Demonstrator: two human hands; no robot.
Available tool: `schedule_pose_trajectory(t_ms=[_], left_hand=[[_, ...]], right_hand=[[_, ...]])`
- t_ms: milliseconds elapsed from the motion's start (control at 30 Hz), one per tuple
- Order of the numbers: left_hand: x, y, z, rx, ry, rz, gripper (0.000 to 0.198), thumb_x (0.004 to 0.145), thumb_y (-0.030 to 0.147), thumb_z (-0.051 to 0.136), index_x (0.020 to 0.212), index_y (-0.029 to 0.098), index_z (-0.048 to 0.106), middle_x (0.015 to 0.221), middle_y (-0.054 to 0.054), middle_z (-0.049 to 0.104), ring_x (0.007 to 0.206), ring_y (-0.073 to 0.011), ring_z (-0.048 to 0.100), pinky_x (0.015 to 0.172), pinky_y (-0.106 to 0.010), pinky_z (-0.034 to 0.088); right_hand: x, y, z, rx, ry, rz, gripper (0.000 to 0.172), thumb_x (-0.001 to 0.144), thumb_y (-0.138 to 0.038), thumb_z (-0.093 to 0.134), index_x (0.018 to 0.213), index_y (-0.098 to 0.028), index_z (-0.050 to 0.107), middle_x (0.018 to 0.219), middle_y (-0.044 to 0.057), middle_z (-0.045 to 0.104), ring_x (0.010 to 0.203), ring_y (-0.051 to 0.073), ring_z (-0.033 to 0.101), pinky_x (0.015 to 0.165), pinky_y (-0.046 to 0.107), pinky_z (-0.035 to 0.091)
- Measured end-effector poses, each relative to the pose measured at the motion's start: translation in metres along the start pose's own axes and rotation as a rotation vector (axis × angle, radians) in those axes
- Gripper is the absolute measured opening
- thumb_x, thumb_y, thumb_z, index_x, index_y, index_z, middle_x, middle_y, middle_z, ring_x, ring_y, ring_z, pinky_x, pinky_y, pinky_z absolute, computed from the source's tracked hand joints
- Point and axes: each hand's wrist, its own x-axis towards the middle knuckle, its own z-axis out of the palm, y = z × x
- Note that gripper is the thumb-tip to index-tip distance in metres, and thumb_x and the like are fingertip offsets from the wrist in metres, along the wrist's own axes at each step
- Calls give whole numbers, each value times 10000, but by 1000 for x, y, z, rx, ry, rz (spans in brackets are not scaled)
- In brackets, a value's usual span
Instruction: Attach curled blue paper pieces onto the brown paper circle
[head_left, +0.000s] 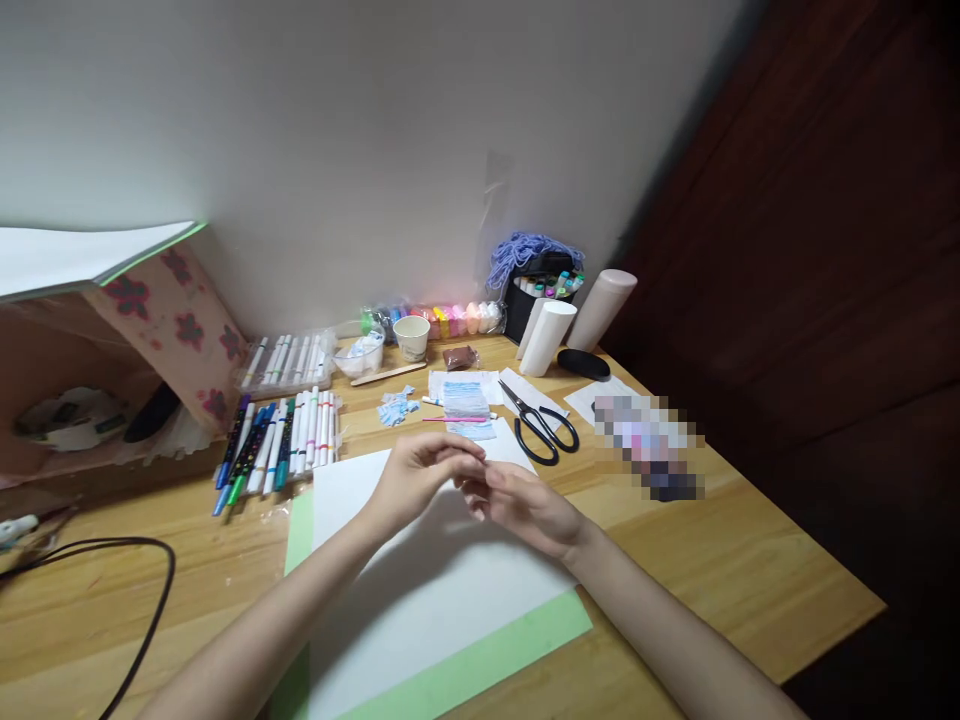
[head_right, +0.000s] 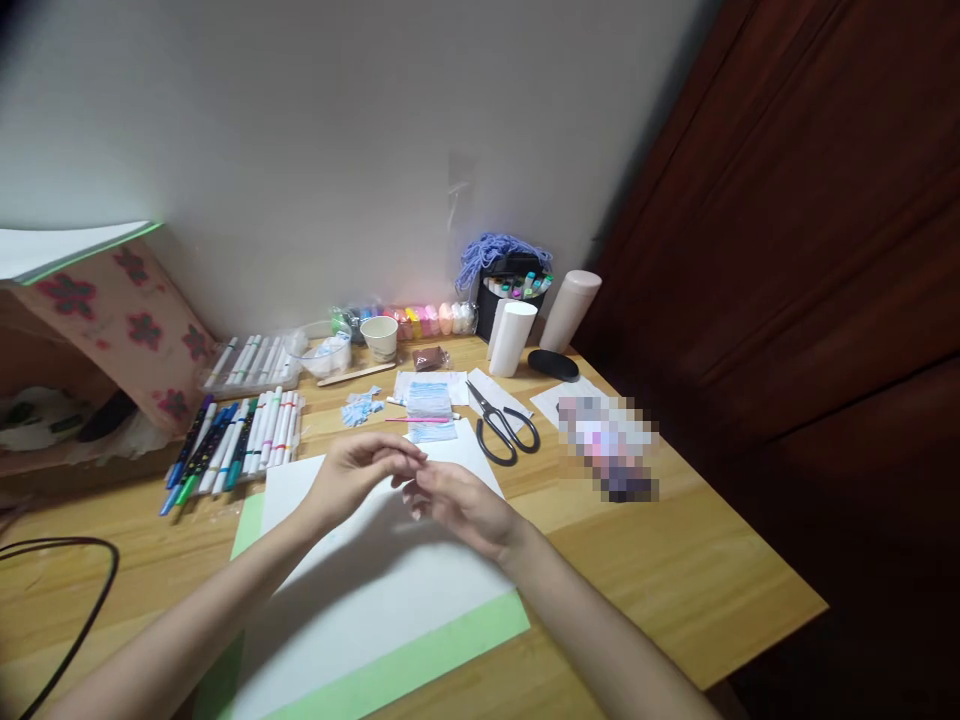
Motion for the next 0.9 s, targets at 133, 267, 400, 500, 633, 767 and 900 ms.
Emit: schedule_pose_trajectory(t_ms=[133, 267, 400, 500, 633, 767, 900], left_hand=[[-7, -3, -14, -418, 303, -159, 277, 818, 358, 609, 952, 115, 623, 837, -81, 700, 771, -149, 670, 769, -273, 529], [-15, 2, -10, -689, 115, -266, 313, 791, 90, 522, 1093, 92, 606, 1082, -131, 671, 1050, -180, 618, 1009, -306, 417], [-20, 7, -2, -674, -33, -228, 405, 862, 247, 371, 1141, 70, 604, 1086, -158, 660, 1118, -247, 577, 982, -393, 427], [-18, 6, 0, -510, 51, -93, 603, 914, 408, 180, 1157, 49, 599, 1137, -167, 622, 1202, -230, 502, 978, -367, 422], [-16, 8, -1, -403, 128, 25, 528, 932, 438, 219, 1267, 161, 519, 1264, -96, 568, 1320, -203, 371, 1050, -389, 349], [-12, 24, -15, -484, 24, -59, 604, 926, 482, 142, 1334, 143, 431, 1356, -115, 488, 1306, -249, 398, 1047, -445, 352], [-6, 29, -14, -413, 83, 14, 613, 923, 509, 86, 1391, 217, 354, 1442, -58, 389, 1381, -227, 266, 1086, -423, 303]], right_hand=[[1, 0, 13, -514, 112, -222, 344, 894, -402, 484, 1127, -191, 623, 1068, 90, 631, 860, 161, 596, 823, 344, 474], [16, 1, 26, -1146, 228, -615, 452, 921, -366, 412, 1353, -237, 409, 1395, 104, 446, 1316, 245, 360, 1106, 491, 233], [35, 14, 51, -1497, 232, -694, 632, 925, -450, 341, 1461, -157, 176, 1508, 145, 262, 1418, 279, 139, 1128, 568, 92], [49, 20, 74, -1528, 156, -720, 673, 917, -468, 336, 1466, -127, 149, 1528, 155, 193, 1424, 282, 98, 1134, 527, 165], [68, 8, 80, -1496, 180, -712, 665, 912, -424, 380, 1475, -184, 118, 1527, 85, 230, 1414, 254, 172, 1150, 460, 195], [71, 1, 71, -1553, 230, -739, 553, 944, -296, 261, 1456, -101, 186, 1533, 117, 199, 1429, 231, 95, 1166, 455, 109], [63, 7, 84, -1569, 32, -777, 656, 921, -347, 320, 1478, -121, 58, 1542, 89, 181, 1434, 213, 50, 1168, 419, 157]])
